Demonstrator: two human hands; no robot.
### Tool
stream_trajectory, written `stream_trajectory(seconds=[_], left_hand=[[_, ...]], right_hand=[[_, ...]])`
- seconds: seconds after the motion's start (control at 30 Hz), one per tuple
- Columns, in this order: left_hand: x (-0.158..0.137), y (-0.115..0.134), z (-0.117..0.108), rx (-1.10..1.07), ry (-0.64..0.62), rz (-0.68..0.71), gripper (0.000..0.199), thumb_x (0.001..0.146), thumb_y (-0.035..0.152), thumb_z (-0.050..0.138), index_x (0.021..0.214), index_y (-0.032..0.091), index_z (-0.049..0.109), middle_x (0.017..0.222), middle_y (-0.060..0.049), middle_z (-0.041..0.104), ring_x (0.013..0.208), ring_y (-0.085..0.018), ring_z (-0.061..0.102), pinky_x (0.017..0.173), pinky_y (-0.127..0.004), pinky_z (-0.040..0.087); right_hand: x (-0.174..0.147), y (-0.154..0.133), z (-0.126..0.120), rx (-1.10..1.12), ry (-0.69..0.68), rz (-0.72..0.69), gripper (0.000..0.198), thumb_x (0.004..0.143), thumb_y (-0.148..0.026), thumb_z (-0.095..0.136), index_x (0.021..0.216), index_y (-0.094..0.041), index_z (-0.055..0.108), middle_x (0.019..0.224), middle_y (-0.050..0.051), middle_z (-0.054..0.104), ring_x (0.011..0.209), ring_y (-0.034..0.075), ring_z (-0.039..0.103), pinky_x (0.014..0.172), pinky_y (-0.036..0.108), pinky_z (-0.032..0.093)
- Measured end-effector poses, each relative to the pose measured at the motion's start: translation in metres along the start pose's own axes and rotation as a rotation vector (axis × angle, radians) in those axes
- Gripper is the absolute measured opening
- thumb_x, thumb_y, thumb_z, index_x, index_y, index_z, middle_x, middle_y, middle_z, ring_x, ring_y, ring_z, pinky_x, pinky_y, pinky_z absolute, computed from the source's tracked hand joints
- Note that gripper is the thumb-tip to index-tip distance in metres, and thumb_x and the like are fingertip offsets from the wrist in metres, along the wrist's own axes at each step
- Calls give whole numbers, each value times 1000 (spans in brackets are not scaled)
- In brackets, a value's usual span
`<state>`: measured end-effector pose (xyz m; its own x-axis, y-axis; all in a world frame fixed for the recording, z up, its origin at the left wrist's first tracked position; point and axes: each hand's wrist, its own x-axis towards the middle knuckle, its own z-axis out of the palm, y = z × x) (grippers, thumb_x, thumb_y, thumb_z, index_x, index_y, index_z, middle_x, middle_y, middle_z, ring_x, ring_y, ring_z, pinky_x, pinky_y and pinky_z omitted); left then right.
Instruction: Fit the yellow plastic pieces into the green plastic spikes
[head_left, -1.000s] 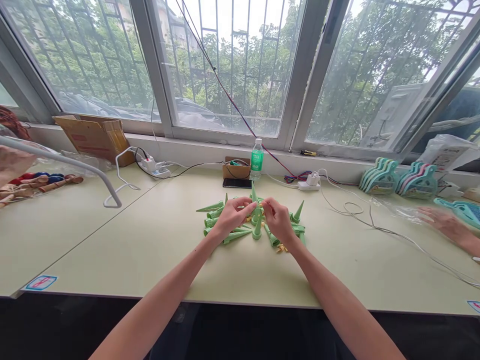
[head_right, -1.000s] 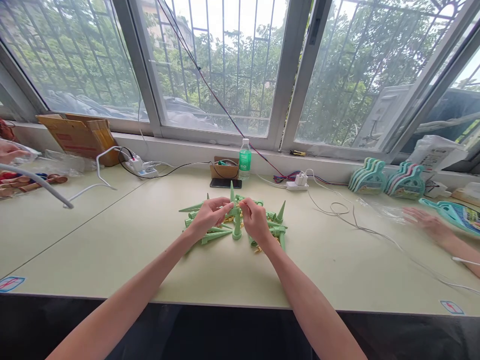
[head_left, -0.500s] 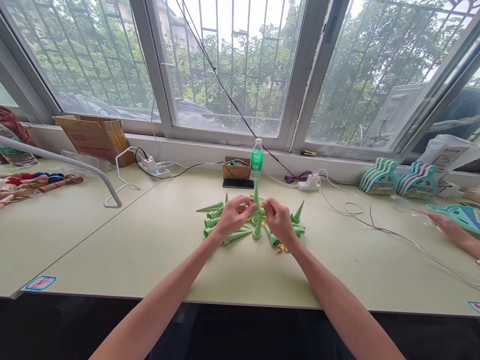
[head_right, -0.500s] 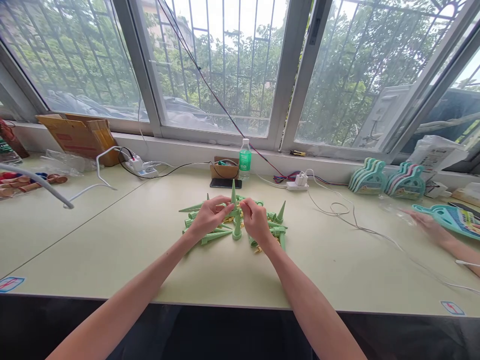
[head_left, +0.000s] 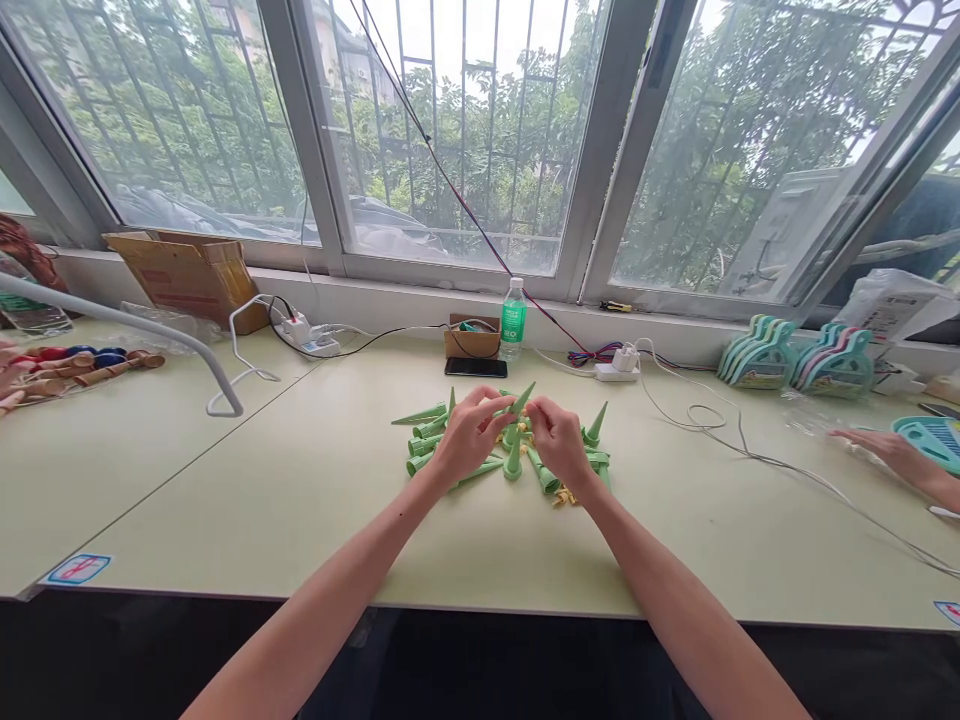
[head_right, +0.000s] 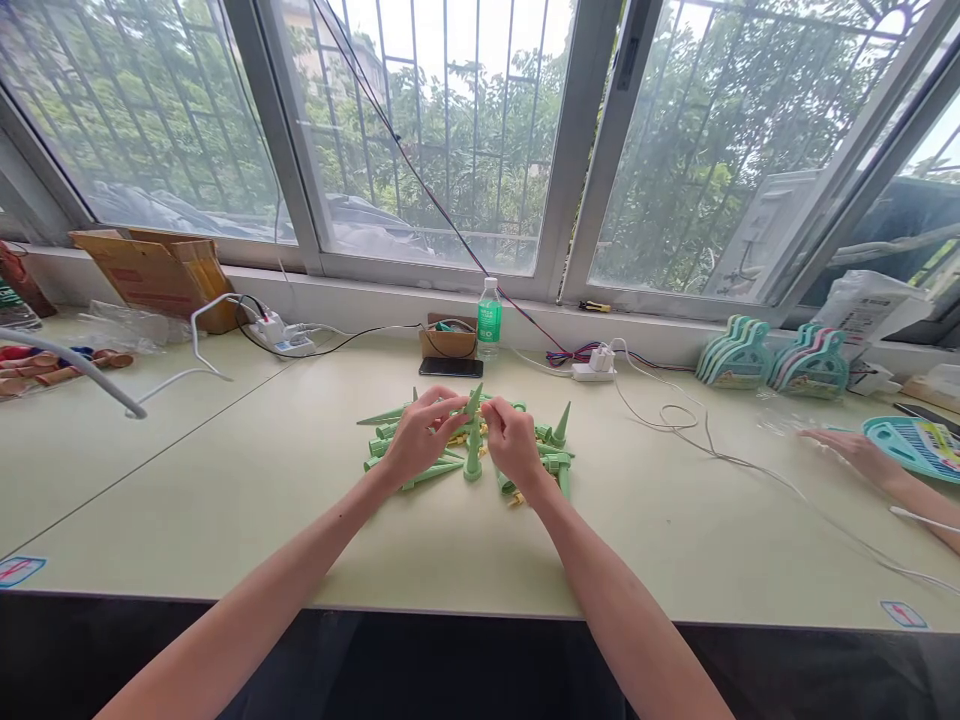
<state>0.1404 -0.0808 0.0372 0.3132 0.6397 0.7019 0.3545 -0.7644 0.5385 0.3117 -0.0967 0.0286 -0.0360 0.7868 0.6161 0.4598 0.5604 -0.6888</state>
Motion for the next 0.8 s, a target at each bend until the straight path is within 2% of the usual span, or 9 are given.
stream_trajectory(seconds=[0.1, 0.17, 0.37, 0.43, 0.5, 0.53, 0.63, 0.7, 0.8], left_hand=[[-1, 0, 1, 38, -6, 43, 26, 96, 32, 50, 111, 24, 69, 99, -5, 55, 60, -5, 50, 56, -19, 48], [-1, 2, 2, -2, -7, 23, 27, 96, 34, 49, 111, 23, 69, 98, -5, 55, 62, -5, 52, 57, -19, 50], [1, 15, 6, -227, 52, -186, 30, 92, 45, 52, 102, 19, 64, 101, -5, 56, 58, -6, 56, 52, -20, 51], [3, 18, 5, -274, 94, -267, 31, 91, 48, 53, 94, 18, 60, 90, -3, 58, 56, -7, 55, 45, -18, 45], [4, 18, 3, -291, 106, -358, 36, 89, 52, 54, 81, 17, 56, 65, 2, 52, 49, -8, 50, 42, -18, 39], [5, 18, 2, -300, 90, -387, 42, 90, 54, 51, 72, 16, 53, 56, 3, 47, 46, -8, 47, 42, -18, 36], [7, 16, 2, -310, -62, -481, 63, 90, 62, 42, 50, 14, 50, 43, 2, 40, 40, -7, 37, 42, -21, 31], [7, 14, 3, -318, -146, -545, 70, 89, 66, 39, 46, 13, 54, 40, 1, 40, 39, -7, 36, 43, -23, 29], [6, 13, 5, -351, -190, -590, 71, 89, 67, 39, 49, 12, 61, 42, -2, 46, 41, -8, 38, 44, -23, 29]], right_hand=[[1, 0, 0, -17, 8, -7, 32, 97, -38, 41, 75, -18, 54, 56, -5, 39, 51, 9, 31, 51, 23, 28], [1, -2, -1, -25, 16, -14, 32, 97, -38, 41, 75, -18, 54, 56, -5, 38, 51, 9, 30, 51, 23, 28], [1, -5, -2, -56, 74, -42, 33, 98, -38, 41, 74, -18, 52, 54, -6, 35, 50, 9, 30, 51, 22, 28], [1, -4, -2, -68, 94, -59, 32, 98, -38, 41, 74, -19, 52, 54, -6, 36, 50, 9, 30, 51, 21, 29], [1, -3, -2, -77, 108, -72, 31, 98, -37, 41, 77, -19, 54, 55, -6, 37, 50, 9, 31, 52, 21, 30], [1, -2, -2, -83, 116, -78, 31, 98, -37, 41, 77, -19, 54, 55, -6, 38, 50, 9, 31, 52, 21, 30], [1, -2, -3, -90, 116, -100, 30, 98, -36, 40, 79, -19, 55, 56, -5, 40, 50, 10, 32, 52, 21, 30], [1, -3, -3, -102, 108, -114, 31, 99, -36, 40, 78, -19, 55, 56, -5, 39, 50, 10, 32, 52, 21, 30], [-1, -4, -2, -123, 87, -127, 32, 99, -36, 38, 79, -19, 56, 57, -5, 42, 51, 10, 34, 53, 21, 31]])
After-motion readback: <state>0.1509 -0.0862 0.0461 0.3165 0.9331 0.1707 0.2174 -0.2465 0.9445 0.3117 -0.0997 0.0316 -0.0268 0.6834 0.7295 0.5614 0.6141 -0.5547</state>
